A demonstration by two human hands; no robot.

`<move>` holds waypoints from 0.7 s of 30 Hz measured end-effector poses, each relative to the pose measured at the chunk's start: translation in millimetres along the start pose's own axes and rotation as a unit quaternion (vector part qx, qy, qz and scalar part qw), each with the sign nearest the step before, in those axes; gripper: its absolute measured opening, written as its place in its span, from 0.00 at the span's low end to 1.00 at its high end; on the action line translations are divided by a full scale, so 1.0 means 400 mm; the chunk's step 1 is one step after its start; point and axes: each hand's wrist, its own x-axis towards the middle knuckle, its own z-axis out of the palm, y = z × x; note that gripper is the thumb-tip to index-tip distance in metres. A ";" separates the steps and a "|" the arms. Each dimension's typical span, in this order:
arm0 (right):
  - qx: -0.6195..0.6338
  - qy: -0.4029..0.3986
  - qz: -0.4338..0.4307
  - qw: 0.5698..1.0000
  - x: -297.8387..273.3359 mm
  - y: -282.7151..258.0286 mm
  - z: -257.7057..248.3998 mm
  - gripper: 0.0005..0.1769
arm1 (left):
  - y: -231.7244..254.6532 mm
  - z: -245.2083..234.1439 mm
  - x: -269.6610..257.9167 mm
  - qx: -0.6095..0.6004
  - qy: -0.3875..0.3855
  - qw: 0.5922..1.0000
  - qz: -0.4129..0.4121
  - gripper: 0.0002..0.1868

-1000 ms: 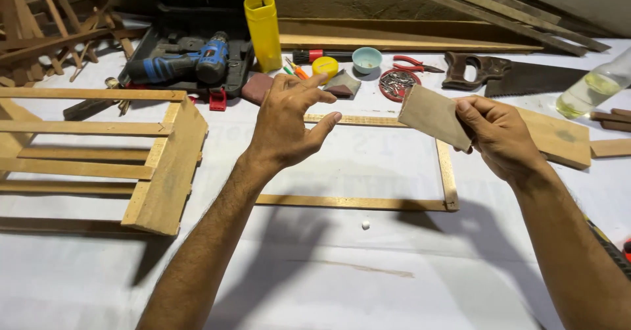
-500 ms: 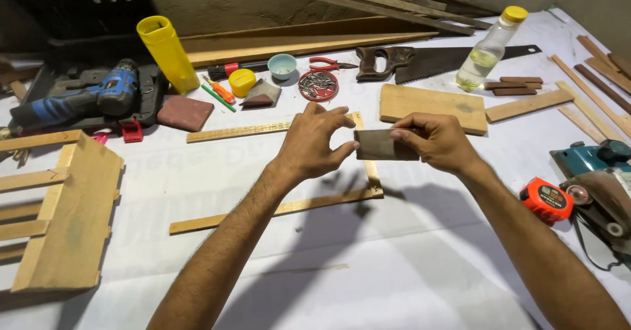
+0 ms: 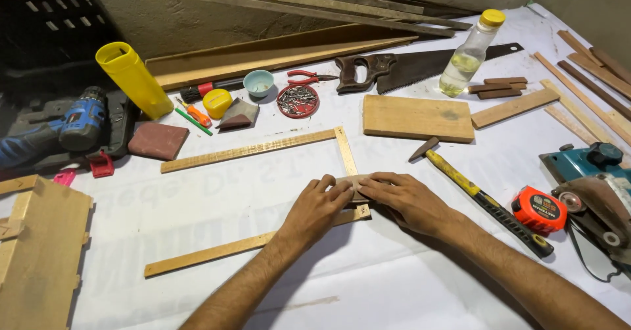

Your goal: The person assembles a rectangular frame from thin wooden strips on a workbench. They align the strips, position nails at the corners, hammer the nails in with a hammer, and sand a small block with a sanding block while fitting the frame pieces together.

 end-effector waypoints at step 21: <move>0.116 -0.018 0.058 0.991 0.105 0.110 0.051 0.23 | -0.048 0.022 0.074 -0.106 -0.016 0.983 -0.148 0.13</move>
